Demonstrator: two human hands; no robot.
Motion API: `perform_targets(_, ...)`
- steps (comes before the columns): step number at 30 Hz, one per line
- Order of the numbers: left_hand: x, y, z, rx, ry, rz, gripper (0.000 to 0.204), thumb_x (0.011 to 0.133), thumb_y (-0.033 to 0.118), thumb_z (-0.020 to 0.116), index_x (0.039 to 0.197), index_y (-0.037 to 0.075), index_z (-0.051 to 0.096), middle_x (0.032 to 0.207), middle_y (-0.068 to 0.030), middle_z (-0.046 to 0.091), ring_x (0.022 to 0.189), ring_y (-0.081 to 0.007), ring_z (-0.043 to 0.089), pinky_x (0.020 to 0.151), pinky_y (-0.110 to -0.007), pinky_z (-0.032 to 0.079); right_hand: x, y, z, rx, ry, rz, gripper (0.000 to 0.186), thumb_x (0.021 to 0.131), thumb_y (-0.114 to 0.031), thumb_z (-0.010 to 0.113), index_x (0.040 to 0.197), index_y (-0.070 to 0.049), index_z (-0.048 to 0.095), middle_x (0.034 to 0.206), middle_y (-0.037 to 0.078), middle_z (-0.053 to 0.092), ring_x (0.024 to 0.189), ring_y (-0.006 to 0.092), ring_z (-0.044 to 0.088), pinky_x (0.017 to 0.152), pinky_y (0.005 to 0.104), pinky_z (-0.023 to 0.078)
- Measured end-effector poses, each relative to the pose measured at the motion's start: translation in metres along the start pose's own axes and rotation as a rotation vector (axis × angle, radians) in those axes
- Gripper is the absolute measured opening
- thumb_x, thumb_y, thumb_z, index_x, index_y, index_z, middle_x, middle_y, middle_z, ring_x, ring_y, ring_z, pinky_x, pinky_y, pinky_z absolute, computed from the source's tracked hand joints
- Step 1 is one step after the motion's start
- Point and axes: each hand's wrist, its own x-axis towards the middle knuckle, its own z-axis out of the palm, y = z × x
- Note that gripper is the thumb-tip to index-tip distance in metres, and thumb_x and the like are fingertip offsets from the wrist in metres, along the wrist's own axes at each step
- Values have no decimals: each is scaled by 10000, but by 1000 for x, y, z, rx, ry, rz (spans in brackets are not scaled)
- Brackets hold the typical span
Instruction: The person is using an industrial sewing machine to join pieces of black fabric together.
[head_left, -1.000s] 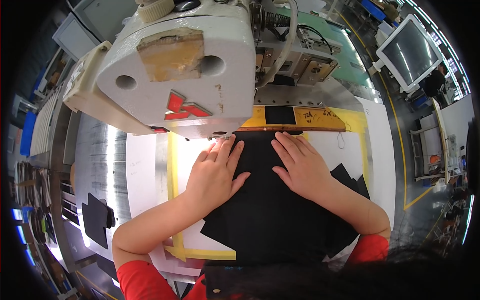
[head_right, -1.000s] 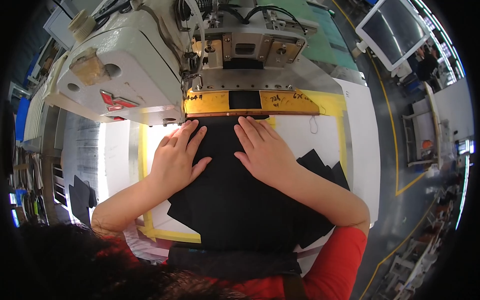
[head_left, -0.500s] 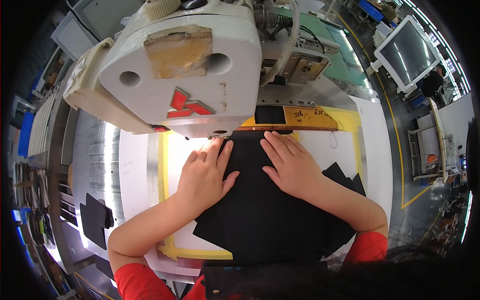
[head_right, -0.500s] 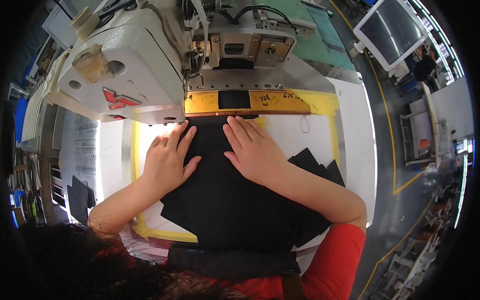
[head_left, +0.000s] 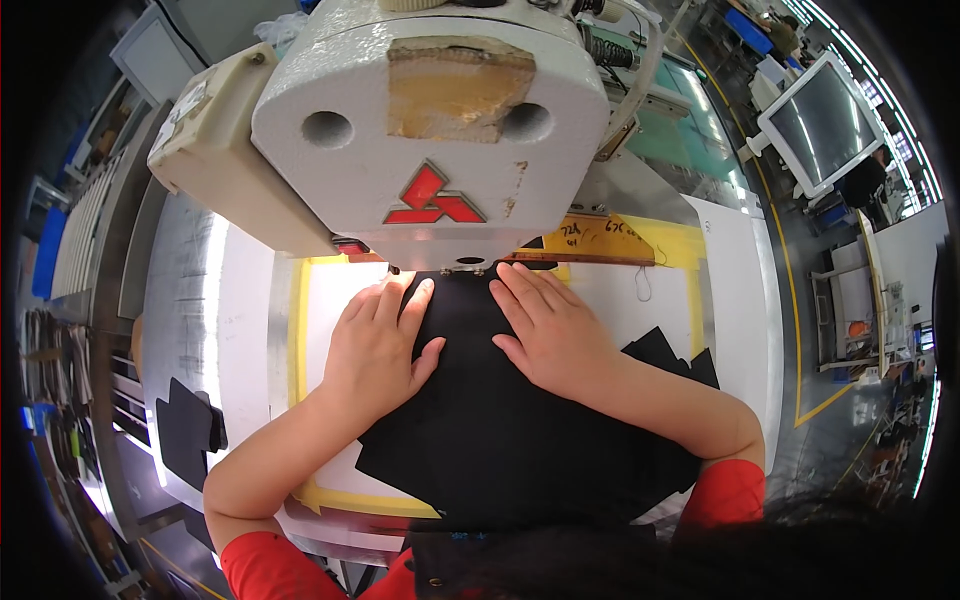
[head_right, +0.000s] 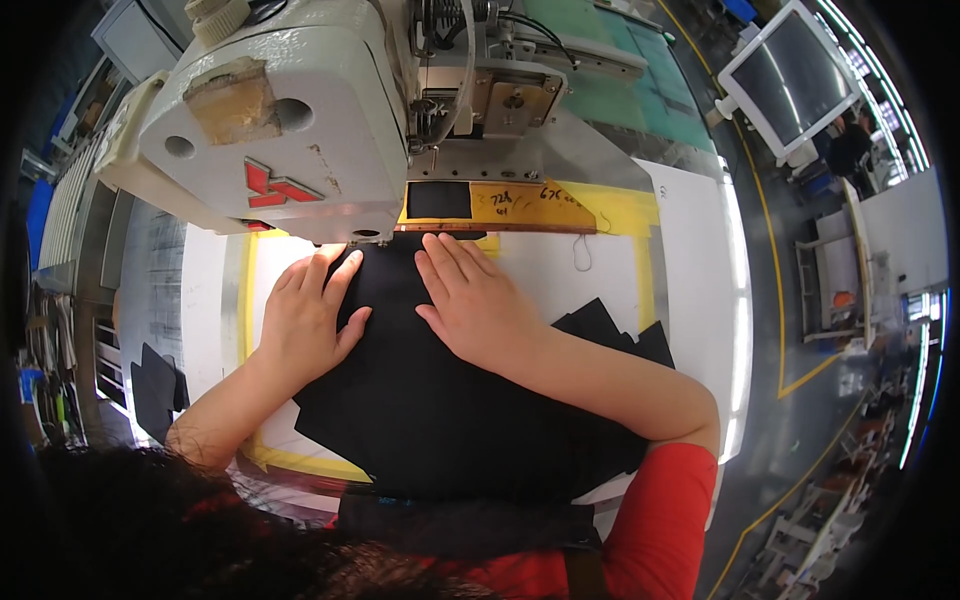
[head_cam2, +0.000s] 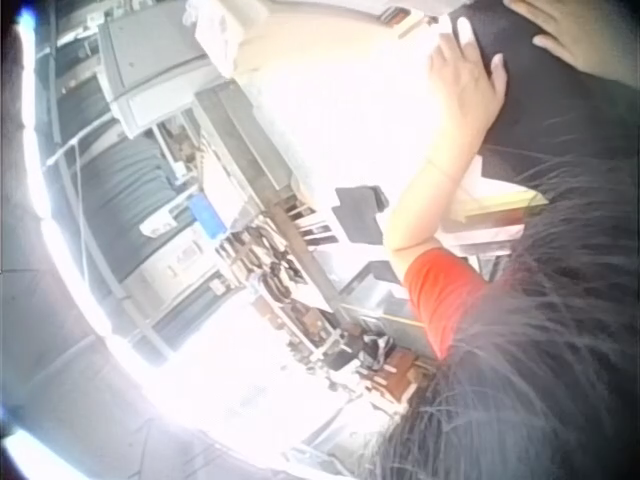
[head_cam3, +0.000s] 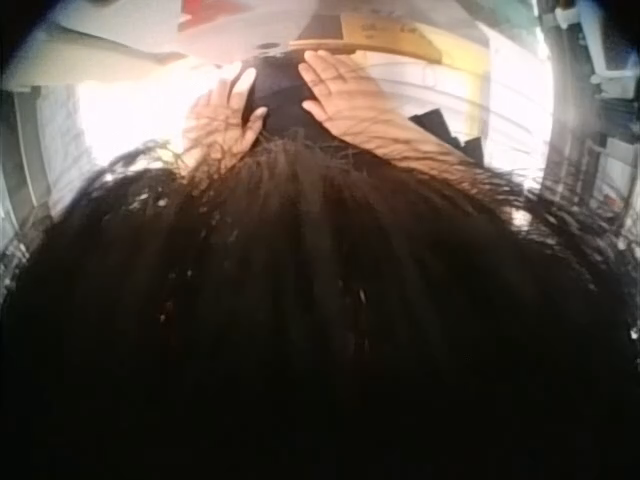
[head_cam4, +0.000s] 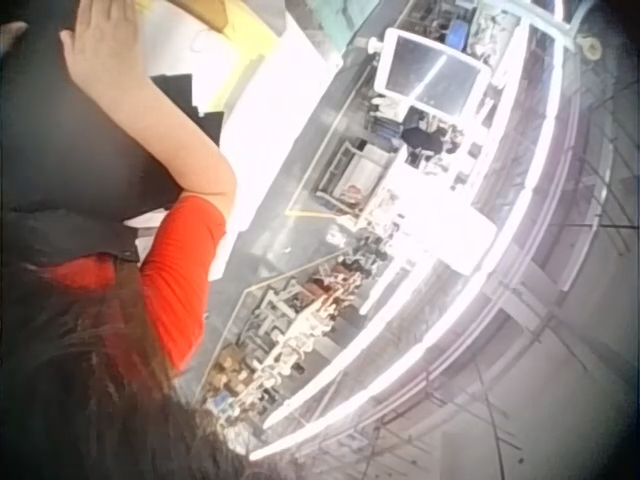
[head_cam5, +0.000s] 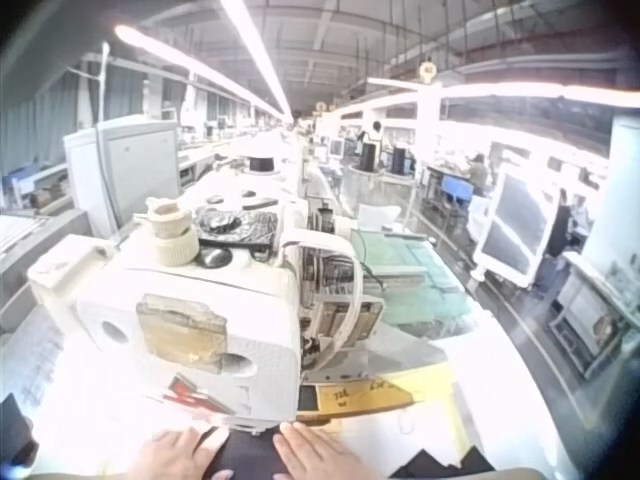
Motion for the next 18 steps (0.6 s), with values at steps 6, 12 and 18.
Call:
perform_targets(6,-1,6,-4,4,0,-42,540,786,257,704,1231,-6,549,1233,-194,527,1149,-329,547,1002,-404,432,-3,7,-9,121,4,-38,534,858,-246,688,1279,30,510,1377,191,461,1245,352,493,1055,443,407)
perform_targets(12,0,7,-4,-5,40,-34,547,766,208,708,1243,11,528,1281,-180,510,1110,-363,560,948,-429,456,-9,23,-26,302,-7,-111,416,873,-199,652,1221,13,566,1284,160,547,1222,322,515,1054,421,400)
perform_targets(18,-1,10,-3,-6,51,-62,524,764,168,710,1227,9,525,1284,-183,509,1116,-372,557,957,-436,452,-32,57,-56,368,-117,-53,438,810,-112,666,1235,-49,580,1233,95,591,1086,292,566,974,409,430)
